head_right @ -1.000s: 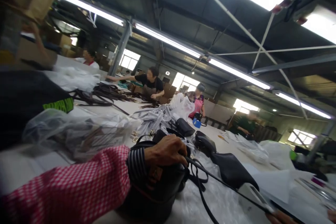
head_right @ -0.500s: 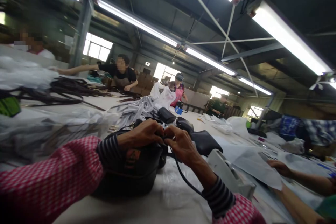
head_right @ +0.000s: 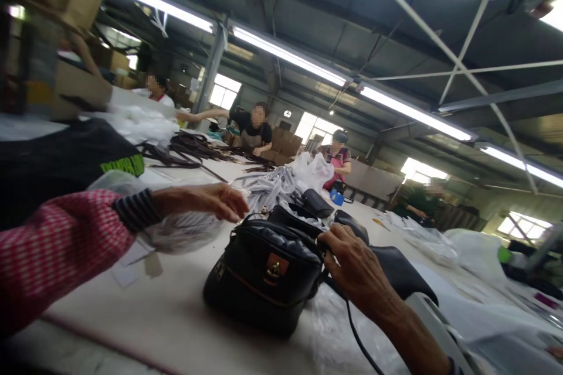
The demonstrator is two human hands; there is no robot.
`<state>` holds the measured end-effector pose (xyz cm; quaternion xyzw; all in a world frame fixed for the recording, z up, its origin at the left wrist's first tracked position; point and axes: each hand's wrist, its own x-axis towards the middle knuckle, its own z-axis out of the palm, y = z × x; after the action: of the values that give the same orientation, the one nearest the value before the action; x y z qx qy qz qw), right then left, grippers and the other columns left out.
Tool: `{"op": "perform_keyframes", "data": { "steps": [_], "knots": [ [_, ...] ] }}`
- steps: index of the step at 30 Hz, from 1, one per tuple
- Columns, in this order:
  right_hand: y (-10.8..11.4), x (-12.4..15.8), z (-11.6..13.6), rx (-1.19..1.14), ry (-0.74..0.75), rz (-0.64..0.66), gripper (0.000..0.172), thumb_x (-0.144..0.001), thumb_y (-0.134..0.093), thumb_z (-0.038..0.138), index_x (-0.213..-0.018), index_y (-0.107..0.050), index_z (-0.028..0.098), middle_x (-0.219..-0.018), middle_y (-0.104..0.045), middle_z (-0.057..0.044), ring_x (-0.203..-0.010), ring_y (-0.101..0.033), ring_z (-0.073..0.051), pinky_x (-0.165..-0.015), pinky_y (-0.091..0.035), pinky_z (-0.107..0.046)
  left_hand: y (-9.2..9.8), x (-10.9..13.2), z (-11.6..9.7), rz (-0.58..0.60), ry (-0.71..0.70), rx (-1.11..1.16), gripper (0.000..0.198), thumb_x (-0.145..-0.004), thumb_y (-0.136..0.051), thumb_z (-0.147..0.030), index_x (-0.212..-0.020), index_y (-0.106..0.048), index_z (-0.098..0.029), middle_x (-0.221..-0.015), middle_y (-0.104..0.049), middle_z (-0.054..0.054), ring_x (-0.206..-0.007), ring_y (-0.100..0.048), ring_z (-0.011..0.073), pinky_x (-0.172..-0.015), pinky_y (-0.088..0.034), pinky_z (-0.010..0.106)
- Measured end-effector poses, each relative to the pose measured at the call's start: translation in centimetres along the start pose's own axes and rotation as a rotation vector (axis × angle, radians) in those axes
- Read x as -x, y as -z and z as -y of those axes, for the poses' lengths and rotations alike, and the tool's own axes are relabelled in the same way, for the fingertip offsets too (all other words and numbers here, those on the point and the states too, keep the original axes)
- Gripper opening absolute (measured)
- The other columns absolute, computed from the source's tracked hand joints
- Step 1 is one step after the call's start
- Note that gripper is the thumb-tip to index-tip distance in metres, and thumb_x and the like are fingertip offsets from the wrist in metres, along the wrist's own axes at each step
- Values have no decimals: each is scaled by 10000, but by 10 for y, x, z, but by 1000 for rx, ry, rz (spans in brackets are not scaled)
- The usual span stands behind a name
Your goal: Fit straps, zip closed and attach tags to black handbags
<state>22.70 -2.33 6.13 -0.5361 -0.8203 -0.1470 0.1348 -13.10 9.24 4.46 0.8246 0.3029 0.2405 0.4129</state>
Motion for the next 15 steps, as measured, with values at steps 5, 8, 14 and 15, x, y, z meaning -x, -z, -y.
{"op": "perform_keyframes", "data": {
  "steps": [5, 8, 14, 15],
  "knots": [
    [2, -3, -2, -45, -21, 68, 243, -908, -447, 212, -1061, -631, 251, -1020, -591, -55, -915, -613, -213, -812, -478, -361, -32, 17, 29, 13, -30, 158, 452, -716, -794, -402, -1113, -729, -194, -1033, -723, 70, -872, -635, 196, -673, -438, 253],
    [6, -6, -5, -109, -45, 96, 240, -903, -457, 242, -1038, -654, 243, -982, -610, -51, -876, -622, -207, -805, -478, -352, -49, 12, 26, -58, -96, 197, 380, -728, -775, -387, -1032, -740, -161, -932, -698, 53, -781, -582, 162, -625, -406, 242],
    [20, -17, -8, -372, -175, 229, 355, -876, -623, 484, -1103, -710, 225, -1065, -679, -60, -1026, -619, -266, -875, -462, -375, -54, 6, 28, -155, -76, 392, 393, -621, -872, -310, -960, -746, -156, -804, -672, 21, -714, -569, 142, -594, -405, 231],
    [21, -19, -7, -408, -193, 241, 385, -856, -651, 512, -1096, -725, 222, -1065, -690, -58, -1030, -622, -269, -878, -458, -371, -53, 7, 28, -142, -55, 441, 433, -622, -878, -313, -1010, -748, -171, -843, -680, 25, -744, -586, 150, -615, -429, 236]
  ]
}}
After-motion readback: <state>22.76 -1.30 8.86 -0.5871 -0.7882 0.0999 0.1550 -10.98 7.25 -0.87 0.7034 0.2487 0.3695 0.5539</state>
